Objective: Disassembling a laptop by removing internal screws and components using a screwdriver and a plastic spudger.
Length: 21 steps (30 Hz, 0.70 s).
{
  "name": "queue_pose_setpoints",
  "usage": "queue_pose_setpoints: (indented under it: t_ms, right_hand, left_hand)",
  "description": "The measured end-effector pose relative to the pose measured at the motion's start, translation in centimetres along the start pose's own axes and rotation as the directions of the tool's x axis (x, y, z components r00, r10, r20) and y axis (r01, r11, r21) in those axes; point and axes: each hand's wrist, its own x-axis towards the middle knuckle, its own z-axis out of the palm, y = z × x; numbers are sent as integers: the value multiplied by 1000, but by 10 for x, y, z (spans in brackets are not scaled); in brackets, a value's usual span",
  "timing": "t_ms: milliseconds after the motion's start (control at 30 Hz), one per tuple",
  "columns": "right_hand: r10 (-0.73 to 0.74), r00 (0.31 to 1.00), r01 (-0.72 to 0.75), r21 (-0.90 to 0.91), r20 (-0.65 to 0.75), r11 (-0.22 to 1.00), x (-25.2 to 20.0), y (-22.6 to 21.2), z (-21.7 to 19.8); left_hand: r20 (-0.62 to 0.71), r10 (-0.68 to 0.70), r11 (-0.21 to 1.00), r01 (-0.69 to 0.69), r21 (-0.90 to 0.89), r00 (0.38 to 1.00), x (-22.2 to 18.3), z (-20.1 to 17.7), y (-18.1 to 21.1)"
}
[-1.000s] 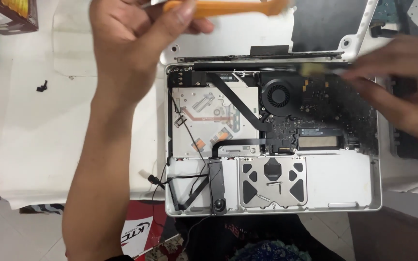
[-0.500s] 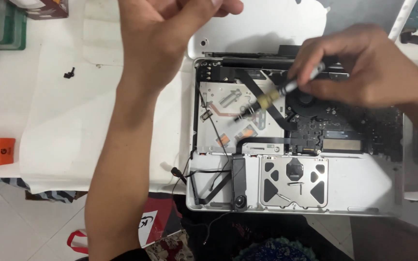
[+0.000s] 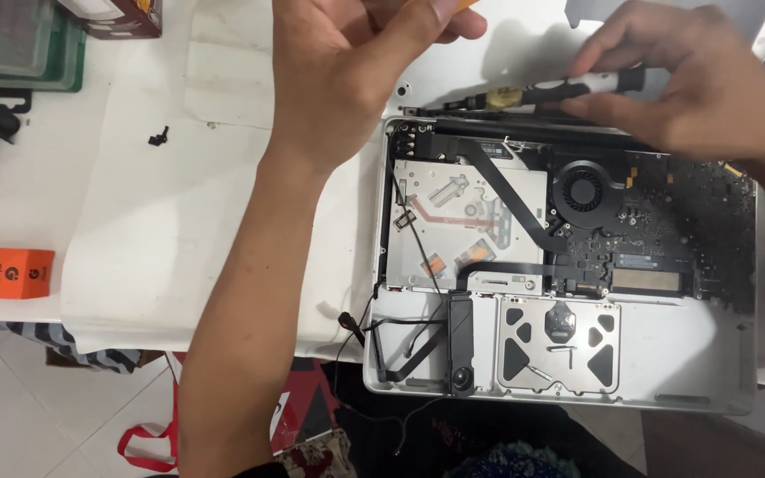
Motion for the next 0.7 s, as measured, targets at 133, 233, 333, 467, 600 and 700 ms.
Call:
queue_pose_setpoints:
  t_ms: [133, 233, 333, 467, 600, 700]
  right_hand:
    - [135, 990, -134, 35, -34, 990, -9, 9, 2]
    - [-4, 1000, 3, -66, -13, 998, -12, 22, 6]
    - [-142, 990, 125, -422, -10, 898, -14, 21, 8]
    - [-166, 983, 88, -582, -83, 809, -29, 19, 8]
    - [-51, 955, -108, -505, -291, 856, -57, 2, -2]
    - [-218, 955, 47, -626, -200, 779, -60, -17, -6]
  left_hand:
    - [15, 14, 1000, -14, -18, 1000, 0, 0, -3]
    - [22, 13, 999, -12, -50, 1000, -1, 1, -7]
    - [27, -10, 999, 11, -49, 1000, -2, 1, -8]
    - [28, -24, 998, 25, -59, 999, -1, 5, -11]
    - [72, -62, 997, 66, -51, 995, -2, 18, -2]
    - [187, -85, 996, 86, 4, 979, -8, 36, 11]
